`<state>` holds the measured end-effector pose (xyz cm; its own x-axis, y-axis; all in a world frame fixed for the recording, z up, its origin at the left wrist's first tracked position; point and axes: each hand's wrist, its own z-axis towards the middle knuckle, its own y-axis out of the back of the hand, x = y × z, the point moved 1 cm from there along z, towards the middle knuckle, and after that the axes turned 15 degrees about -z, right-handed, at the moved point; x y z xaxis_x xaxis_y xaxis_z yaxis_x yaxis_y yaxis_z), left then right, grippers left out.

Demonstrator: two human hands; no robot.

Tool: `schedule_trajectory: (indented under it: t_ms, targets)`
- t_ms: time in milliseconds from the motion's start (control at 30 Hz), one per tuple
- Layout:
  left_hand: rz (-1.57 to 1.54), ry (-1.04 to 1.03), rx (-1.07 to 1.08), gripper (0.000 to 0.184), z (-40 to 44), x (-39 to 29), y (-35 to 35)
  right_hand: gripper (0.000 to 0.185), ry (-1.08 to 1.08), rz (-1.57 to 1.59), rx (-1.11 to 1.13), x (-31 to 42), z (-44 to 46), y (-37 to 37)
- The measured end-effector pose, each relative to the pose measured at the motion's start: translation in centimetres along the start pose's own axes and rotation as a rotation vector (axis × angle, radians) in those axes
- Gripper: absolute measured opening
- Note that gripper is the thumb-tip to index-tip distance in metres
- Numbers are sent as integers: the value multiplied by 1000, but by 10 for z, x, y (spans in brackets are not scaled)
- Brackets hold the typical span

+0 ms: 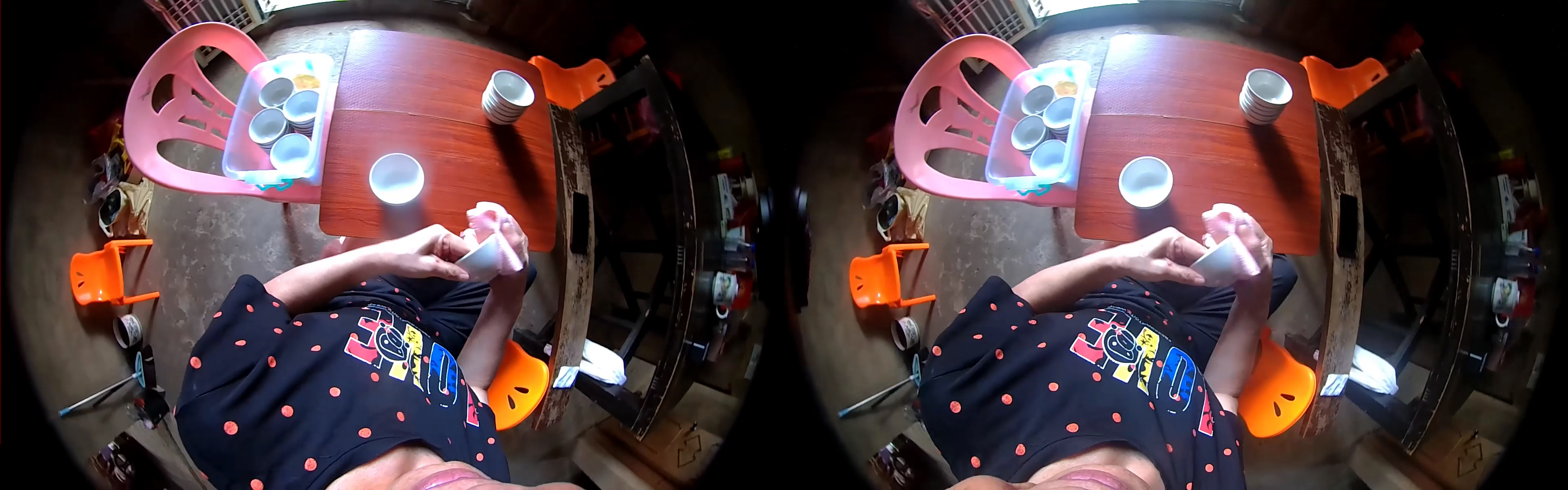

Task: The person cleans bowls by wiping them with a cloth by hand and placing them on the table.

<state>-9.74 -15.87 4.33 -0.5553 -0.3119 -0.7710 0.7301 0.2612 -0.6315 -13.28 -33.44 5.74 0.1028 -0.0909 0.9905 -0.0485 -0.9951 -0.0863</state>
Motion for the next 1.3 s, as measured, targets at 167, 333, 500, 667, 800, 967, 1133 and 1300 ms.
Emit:
schedule_trajectory:
  t_ms: [167, 333, 500, 667, 800, 967, 1133, 1300]
  targets:
    - [362, -204, -103, 24, -6, 10, 0, 42, -208, 1213, 203, -64, 4, -21]
    - [871, -482, -33, 33, 3, 31, 22, 46, -312, 1313, 21, -66, 3, -35]
    - [1224, -481, 111, 43, -10, 26, 31, 53, -139, 9, 94, -123, -19, -10]
    - [1409, -613, -149, 32, -40, -13, 41, 70, -493, 680, 56, -112, -41, -2]
    - [1730, -487, -601, 17, -85, -84, 92, 58, -204, 728, 33, -135, -50, 85]
    - [1554, -305, -1245, 29, -143, -145, 239, 45, -184, 794, -130, -153, -91, 152]
    - [1630, 101, -1303, 42, -172, -164, 343, 40, -196, 704, -470, -143, -93, 115]
    - [1543, 359, -1301, 44, -168, -159, 364, 42, -96, 734, -320, -132, -97, 110]
